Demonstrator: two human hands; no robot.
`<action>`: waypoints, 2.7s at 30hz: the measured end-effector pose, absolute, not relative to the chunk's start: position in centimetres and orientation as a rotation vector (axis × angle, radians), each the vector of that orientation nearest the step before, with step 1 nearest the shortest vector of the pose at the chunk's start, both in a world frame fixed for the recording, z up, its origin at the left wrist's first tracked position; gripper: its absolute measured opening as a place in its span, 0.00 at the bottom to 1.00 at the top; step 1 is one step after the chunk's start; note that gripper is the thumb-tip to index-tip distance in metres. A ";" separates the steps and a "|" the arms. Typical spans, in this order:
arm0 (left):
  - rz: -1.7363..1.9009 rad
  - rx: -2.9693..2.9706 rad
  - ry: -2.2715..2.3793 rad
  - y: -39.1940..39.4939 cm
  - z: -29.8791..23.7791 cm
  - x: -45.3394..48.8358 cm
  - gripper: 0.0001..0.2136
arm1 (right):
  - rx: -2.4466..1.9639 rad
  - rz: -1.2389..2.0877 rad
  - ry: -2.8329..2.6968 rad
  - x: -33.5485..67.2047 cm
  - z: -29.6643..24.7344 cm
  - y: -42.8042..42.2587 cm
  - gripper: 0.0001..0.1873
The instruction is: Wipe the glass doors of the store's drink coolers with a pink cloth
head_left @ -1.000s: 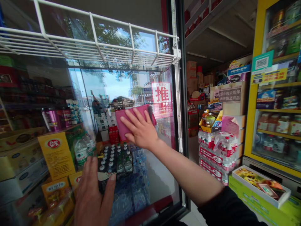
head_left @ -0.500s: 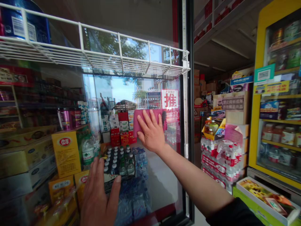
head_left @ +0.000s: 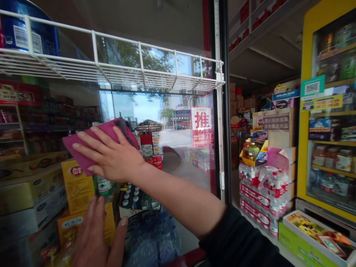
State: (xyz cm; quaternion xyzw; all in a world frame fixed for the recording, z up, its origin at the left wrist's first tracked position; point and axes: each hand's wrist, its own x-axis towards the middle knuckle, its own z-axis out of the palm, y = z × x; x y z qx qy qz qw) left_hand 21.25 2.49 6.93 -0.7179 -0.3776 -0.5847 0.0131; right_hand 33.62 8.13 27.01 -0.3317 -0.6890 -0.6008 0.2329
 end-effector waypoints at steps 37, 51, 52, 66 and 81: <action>-1.660 -2.357 -1.018 2.8 4.6 27.7 0.38 | -1.346 -1.391 -1.413 59.5 29.6 0.1 0.37; -1.685 -2.394 -1.051 2.1 5.2 27.6 0.38 | -1.397 -1.319 -1.483 59.5 31.4 -0.6 0.38; -1.688 -2.395 -1.050 1.9 5.2 27.6 0.37 | -1.393 -1.302 -1.482 59.5 31.5 -0.6 0.37; -1.677 -2.401 -1.025 1.0 6.2 27.3 0.39 | -1.295 -1.237 -1.449 60.1 30.9 -0.7 0.34; -1.634 -2.458 -0.981 -0.4 6.6 29.7 0.38 | -1.320 -1.175 -1.490 60.4 25.9 -2.0 0.38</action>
